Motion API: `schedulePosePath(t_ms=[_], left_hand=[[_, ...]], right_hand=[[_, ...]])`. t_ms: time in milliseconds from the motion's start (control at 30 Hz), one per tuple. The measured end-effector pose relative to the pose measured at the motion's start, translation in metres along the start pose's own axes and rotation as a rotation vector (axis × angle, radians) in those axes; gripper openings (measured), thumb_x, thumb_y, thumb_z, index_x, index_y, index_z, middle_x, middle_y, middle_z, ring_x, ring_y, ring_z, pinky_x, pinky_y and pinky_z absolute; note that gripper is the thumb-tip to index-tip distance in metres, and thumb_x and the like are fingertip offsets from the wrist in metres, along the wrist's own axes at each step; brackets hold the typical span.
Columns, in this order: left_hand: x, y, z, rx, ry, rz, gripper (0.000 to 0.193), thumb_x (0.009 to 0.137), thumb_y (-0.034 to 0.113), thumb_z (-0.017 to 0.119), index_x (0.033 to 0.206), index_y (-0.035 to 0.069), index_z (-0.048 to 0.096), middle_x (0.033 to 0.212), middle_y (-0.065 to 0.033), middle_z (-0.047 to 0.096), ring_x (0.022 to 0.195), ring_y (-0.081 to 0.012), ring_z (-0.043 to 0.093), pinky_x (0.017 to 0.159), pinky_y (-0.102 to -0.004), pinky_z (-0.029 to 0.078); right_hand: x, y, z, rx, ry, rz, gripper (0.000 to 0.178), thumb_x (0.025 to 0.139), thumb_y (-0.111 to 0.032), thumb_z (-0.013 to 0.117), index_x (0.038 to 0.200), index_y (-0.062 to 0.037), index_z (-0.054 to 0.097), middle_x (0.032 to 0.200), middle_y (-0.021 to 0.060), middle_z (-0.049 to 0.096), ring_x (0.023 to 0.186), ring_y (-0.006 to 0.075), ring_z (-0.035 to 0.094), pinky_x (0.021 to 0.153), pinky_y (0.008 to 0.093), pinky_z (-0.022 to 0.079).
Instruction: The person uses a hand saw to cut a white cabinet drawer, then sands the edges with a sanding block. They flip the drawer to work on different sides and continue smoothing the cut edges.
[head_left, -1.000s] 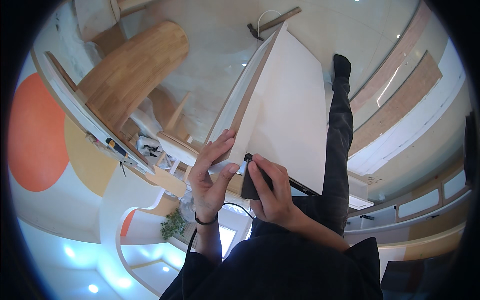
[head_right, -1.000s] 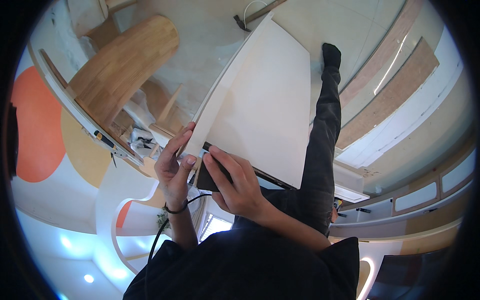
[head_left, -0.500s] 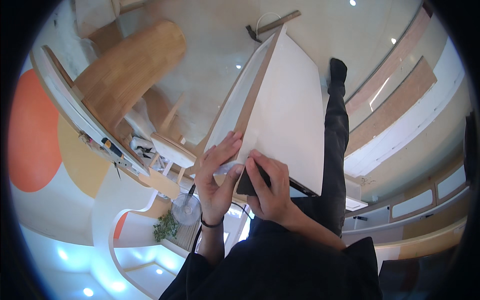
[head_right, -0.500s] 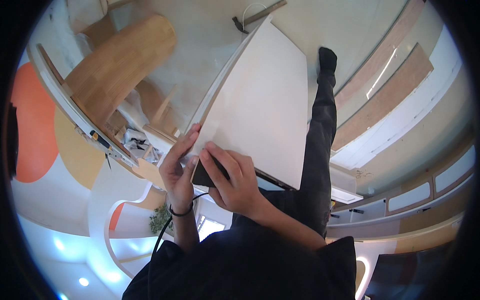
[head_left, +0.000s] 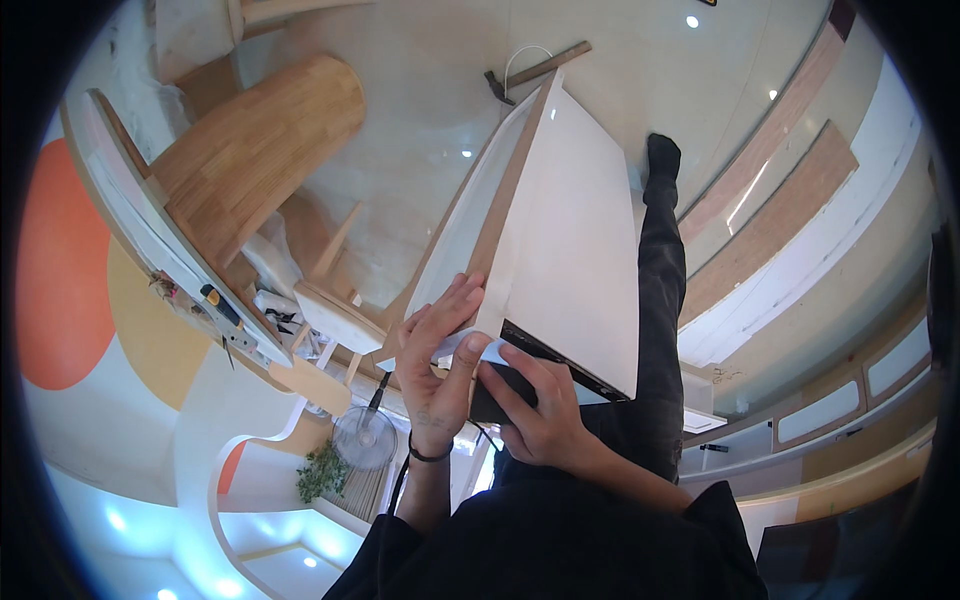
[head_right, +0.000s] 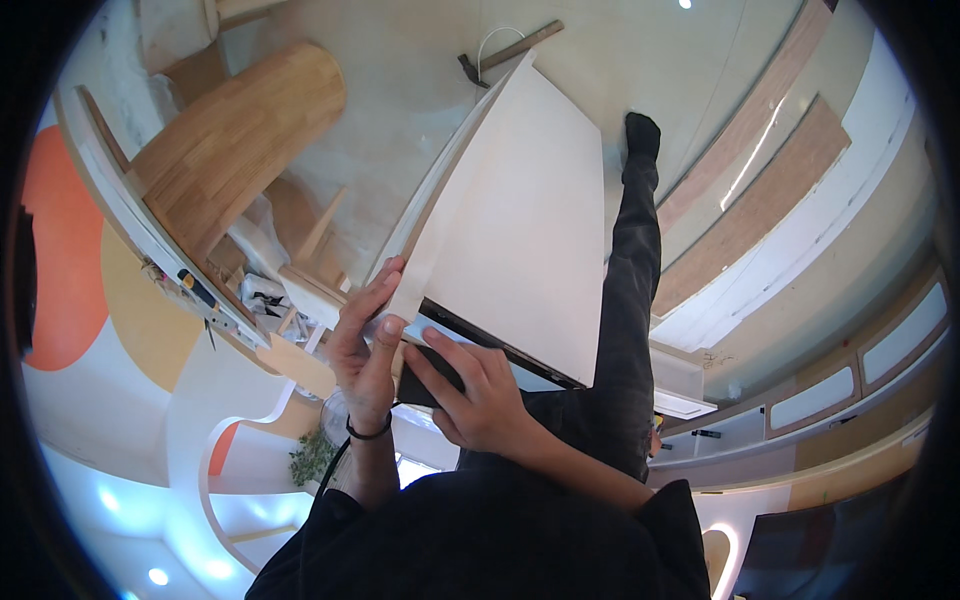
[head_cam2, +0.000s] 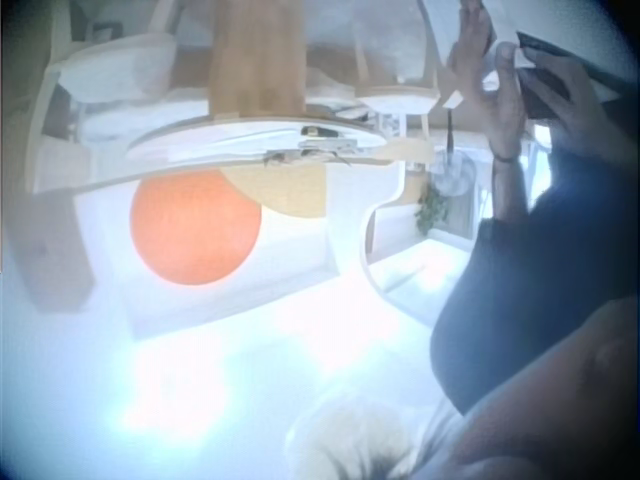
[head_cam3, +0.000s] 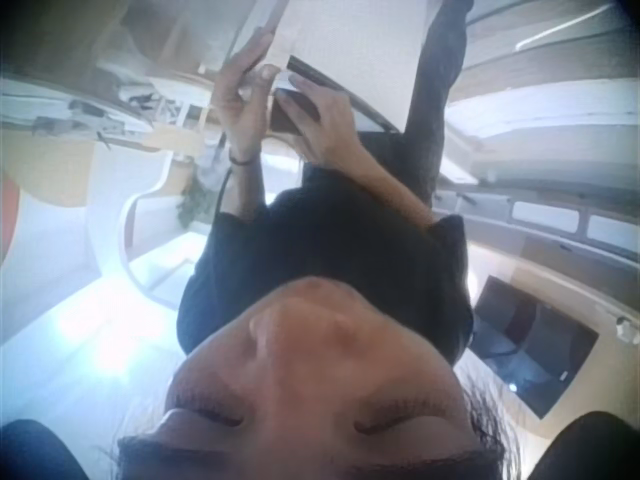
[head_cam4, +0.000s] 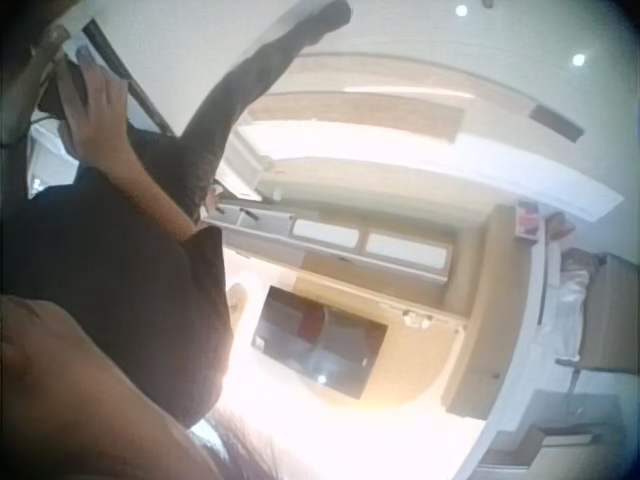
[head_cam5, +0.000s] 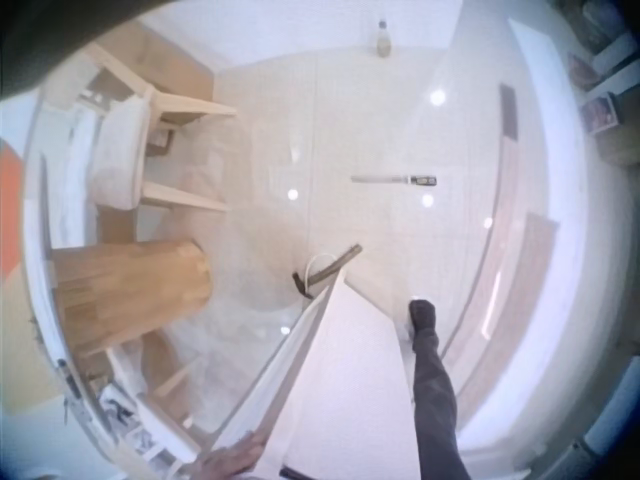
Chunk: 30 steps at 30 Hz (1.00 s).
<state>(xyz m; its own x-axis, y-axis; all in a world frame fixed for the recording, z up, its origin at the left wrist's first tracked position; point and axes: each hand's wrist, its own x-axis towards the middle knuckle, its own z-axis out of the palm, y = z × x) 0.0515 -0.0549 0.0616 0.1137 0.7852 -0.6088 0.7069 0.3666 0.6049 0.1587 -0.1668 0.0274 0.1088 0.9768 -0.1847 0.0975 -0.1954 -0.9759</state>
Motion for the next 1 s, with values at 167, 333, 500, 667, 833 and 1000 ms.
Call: schedulePosePath(t_ms=[167, 333, 500, 667, 833, 1000], left_hand=[[0.003, 0.0, 0.003, 0.066, 0.017, 0.066, 0.041, 0.085, 0.017, 0.076, 0.124, 0.006, 0.069, 0.132, -0.0118, 0.068, 0.13, -0.0232, 0.058, 0.109, -0.0365, 0.03], [0.009, 0.001, 0.027, 0.295, 0.217, 0.228, 0.039, 0.078, 0.017, 0.081, 0.114, 0.007, 0.07, 0.12, -0.0096, 0.073, 0.112, -0.0189, 0.066, 0.097, -0.0327, 0.035], [0.006, 0.004, 0.037, 0.185, 0.297, 0.102, 0.017, 0.093, 0.012, 0.066, 0.109, 0.006, 0.07, 0.115, -0.0082, 0.074, 0.104, -0.0169, 0.068, 0.093, -0.0316, 0.036], [0.005, -0.001, 0.024, -0.293, 0.356, 0.002, 0.024, 0.104, 0.017, 0.056, 0.118, 0.0, 0.064, 0.116, -0.0142, 0.071, 0.107, -0.0185, 0.065, 0.084, -0.0279, 0.05], [-0.005, -0.01, 0.018, 0.129, 0.31, 0.225, 0.022, 0.099, 0.013, 0.062, 0.118, 0.003, 0.066, 0.116, -0.0135, 0.072, 0.111, -0.0241, 0.064, 0.091, -0.0336, 0.047], [-0.007, -0.023, 0.02, 0.143, 0.319, 0.354, 0.026, 0.084, 0.001, 0.072, 0.109, 0.009, 0.072, 0.114, -0.0055, 0.074, 0.109, -0.0191, 0.069, 0.088, -0.0308, 0.038]], right_hand=[[0.002, 0.008, -0.012, 0.031, 0.103, 0.166, 0.073, 0.071, -0.001, 0.06, 0.143, 0.0013, 0.052, 0.142, 0.028, 0.043, 0.121, 0.038, 0.052, 0.102, 0.043, 0.043], [0.015, 0.017, -0.013, 0.154, 0.217, 0.23, 0.068, 0.079, 0.005, 0.052, 0.146, 0.0083, 0.04, 0.143, 0.0274, 0.039, 0.126, 0.0386, 0.048, 0.103, 0.0408, 0.043], [0.025, 0.014, -0.022, 0.187, 0.189, 0.216, 0.067, 0.081, 0.002, 0.054, 0.146, 0.0071, 0.04, 0.141, 0.0287, 0.041, 0.125, 0.0395, 0.049, 0.103, 0.0419, 0.045], [0.036, 0.005, -0.031, 0.047, 0.087, 0.062, 0.065, 0.082, -0.01, 0.06, 0.144, 0.0022, 0.047, 0.139, 0.0268, 0.05, 0.113, 0.0394, 0.059, 0.094, 0.0441, 0.052], [0.043, -0.005, -0.038, -0.246, -0.056, -0.066, 0.06, 0.08, -0.017, 0.06, 0.137, 0.0013, 0.058, 0.141, 0.0189, 0.054, 0.109, 0.0329, 0.06, 0.092, 0.0411, 0.051], [0.05, -0.001, -0.03, -0.316, -0.135, -0.103, 0.063, 0.078, -0.018, 0.06, 0.138, 0.0006, 0.058, 0.146, 0.0149, 0.053, 0.11, 0.0301, 0.06, 0.09, 0.0378, 0.047]])
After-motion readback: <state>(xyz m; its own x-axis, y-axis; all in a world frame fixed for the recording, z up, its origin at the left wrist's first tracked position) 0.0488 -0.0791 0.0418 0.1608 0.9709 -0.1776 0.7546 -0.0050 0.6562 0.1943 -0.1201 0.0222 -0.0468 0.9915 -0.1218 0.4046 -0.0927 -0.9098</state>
